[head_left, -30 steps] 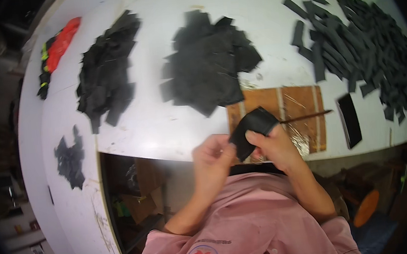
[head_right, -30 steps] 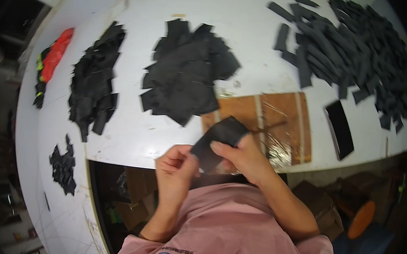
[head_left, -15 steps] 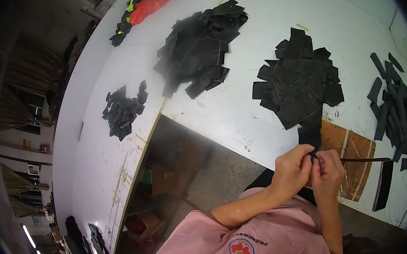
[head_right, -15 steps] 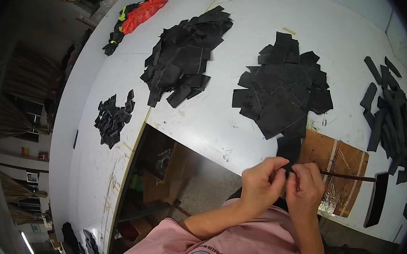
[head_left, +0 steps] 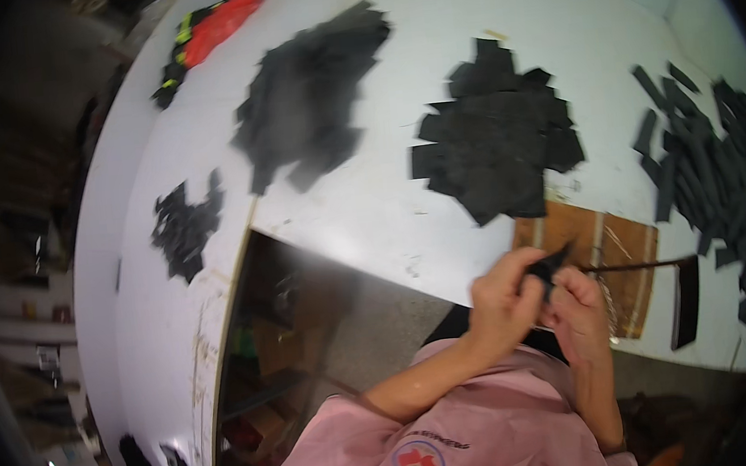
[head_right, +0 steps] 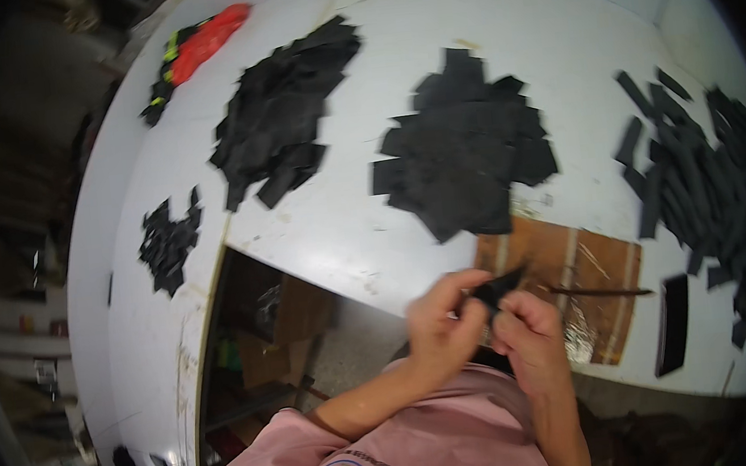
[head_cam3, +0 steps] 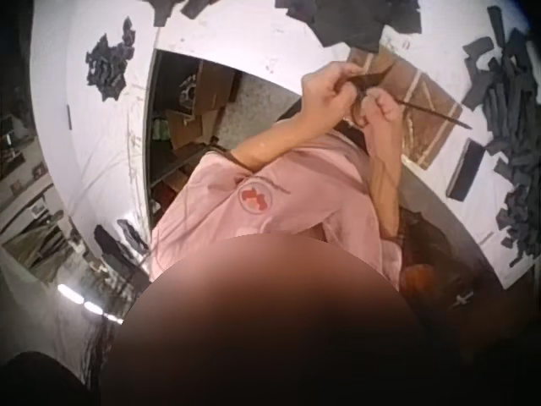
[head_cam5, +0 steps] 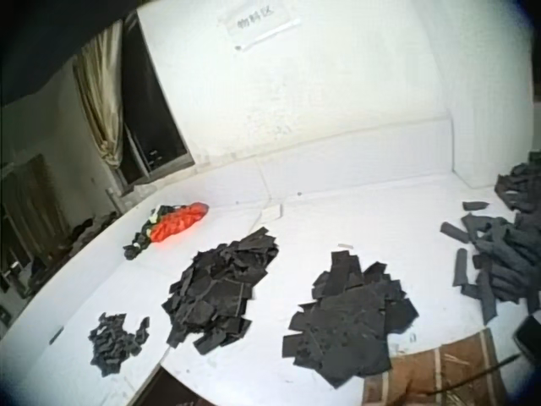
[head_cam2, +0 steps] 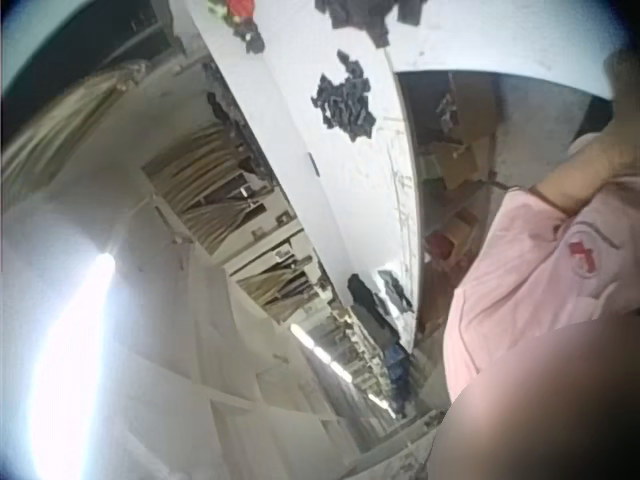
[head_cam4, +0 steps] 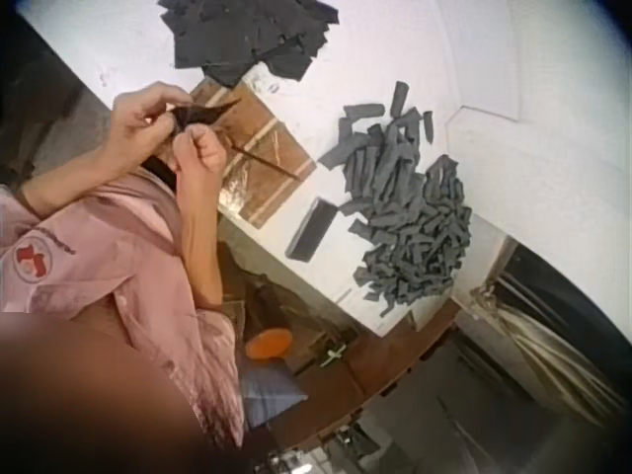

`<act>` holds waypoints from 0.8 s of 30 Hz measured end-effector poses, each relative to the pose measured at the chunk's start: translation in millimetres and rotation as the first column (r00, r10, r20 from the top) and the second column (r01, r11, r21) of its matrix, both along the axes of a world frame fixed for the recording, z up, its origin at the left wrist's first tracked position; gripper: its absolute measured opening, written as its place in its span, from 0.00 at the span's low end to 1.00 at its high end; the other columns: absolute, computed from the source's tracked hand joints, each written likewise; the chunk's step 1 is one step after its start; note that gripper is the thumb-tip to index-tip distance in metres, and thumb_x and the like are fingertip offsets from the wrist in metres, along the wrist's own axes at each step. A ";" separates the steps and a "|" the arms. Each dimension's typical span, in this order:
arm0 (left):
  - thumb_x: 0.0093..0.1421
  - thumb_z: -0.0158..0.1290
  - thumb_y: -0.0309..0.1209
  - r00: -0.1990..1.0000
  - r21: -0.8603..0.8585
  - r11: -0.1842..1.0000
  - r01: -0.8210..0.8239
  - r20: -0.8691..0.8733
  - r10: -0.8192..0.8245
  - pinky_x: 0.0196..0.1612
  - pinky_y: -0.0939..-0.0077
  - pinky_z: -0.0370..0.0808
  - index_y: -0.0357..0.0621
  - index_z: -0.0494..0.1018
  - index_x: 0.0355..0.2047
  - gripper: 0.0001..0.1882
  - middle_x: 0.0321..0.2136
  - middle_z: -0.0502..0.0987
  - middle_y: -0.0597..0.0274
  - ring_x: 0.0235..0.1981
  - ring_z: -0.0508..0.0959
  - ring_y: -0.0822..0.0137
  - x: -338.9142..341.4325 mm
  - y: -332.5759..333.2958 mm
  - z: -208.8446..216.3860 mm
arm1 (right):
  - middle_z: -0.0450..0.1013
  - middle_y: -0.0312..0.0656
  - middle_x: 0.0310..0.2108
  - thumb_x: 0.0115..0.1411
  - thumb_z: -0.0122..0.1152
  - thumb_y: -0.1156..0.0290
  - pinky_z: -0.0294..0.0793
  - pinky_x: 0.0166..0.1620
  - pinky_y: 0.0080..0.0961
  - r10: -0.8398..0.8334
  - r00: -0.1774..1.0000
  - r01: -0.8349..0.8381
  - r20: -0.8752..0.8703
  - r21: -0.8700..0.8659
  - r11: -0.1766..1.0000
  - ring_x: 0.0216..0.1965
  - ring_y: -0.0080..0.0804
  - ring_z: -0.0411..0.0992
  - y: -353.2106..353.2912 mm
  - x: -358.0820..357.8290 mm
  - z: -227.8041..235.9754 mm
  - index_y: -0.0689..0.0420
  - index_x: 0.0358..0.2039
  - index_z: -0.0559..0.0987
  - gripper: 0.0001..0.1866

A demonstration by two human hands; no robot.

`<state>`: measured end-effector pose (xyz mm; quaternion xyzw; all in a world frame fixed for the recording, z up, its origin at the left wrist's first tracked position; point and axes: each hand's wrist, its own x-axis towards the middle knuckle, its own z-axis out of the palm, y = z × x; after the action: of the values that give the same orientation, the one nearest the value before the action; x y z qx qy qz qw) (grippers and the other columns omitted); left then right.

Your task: The recorder is folding and manually trimming black foam pieces at a workbench.

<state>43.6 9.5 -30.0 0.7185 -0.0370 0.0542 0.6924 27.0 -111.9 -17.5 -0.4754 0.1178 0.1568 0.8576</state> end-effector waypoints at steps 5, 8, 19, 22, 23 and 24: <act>0.45 0.40 0.12 0.827 -0.577 0.802 0.158 -0.367 -0.427 0.13 0.92 0.55 0.36 0.65 0.39 0.19 0.26 0.73 0.62 0.14 0.63 0.85 4.9 9.8 38.6 | 0.62 0.31 0.19 0.52 0.56 0.70 0.60 0.25 0.12 -0.121 0.986 0.109 0.112 0.101 0.989 0.20 0.17 0.60 -9.0 -8.8 -6.0 0.58 0.21 0.69 0.08; 0.45 0.42 0.12 0.561 -0.828 0.504 0.245 -0.303 -0.771 0.14 0.93 0.57 0.33 0.61 0.45 0.23 0.24 0.71 0.60 0.15 0.65 0.82 3.8 15.3 48.9 | 0.61 0.31 0.24 0.52 0.57 0.69 0.59 0.31 0.14 -0.092 0.975 0.057 0.203 0.175 0.983 0.26 0.17 0.60 -12.8 -20.8 8.9 0.59 0.21 0.71 0.09; 0.53 0.47 0.17 0.924 0.136 0.942 0.306 0.195 -0.328 0.22 0.91 0.64 0.30 0.68 0.38 0.11 0.26 0.71 0.60 0.19 0.68 0.80 -22.4 -38.9 64.3 | 0.69 0.39 0.30 0.54 0.53 0.73 0.63 0.28 0.12 -0.197 0.738 0.433 0.645 -0.229 0.872 0.26 0.18 0.63 -47.2 -23.3 46.8 0.61 0.23 0.69 0.07; 0.53 0.48 0.18 0.871 0.184 0.980 0.072 0.467 -0.151 0.19 0.90 0.64 0.35 0.70 0.35 0.08 0.23 0.72 0.60 0.16 0.67 0.77 -10.6 -56.1 65.6 | 0.68 0.38 0.29 0.54 0.52 0.76 0.63 0.28 0.13 -0.150 0.736 0.511 0.660 -0.396 0.763 0.25 0.18 0.64 -54.1 -23.2 67.5 0.62 0.23 0.69 0.05; 0.53 0.48 0.18 0.867 0.180 0.981 0.075 0.474 -0.154 0.19 0.90 0.64 0.35 0.70 0.35 0.08 0.23 0.72 0.60 0.16 0.67 0.77 -10.2 -59.0 71.7 | 0.68 0.38 0.28 0.53 0.52 0.77 0.62 0.27 0.13 -0.133 0.726 0.523 0.675 -0.415 0.745 0.25 0.18 0.63 -56.8 -22.1 71.4 0.62 0.23 0.69 0.04; 0.54 0.47 0.19 0.958 -0.114 0.967 0.227 0.206 -0.201 0.18 0.90 0.64 0.35 0.69 0.34 0.07 0.23 0.71 0.60 0.15 0.67 0.78 -12.0 -61.6 82.0 | 0.67 0.38 0.27 0.52 0.52 0.78 0.62 0.27 0.12 -0.115 0.715 0.534 0.689 -0.432 0.727 0.24 0.18 0.63 -59.9 -20.5 75.4 0.62 0.23 0.69 0.03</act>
<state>31.7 -52.1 52.0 0.6527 -0.1778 0.0507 0.7347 6.5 -171.8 57.9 -0.7163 -0.0402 -0.2172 0.6619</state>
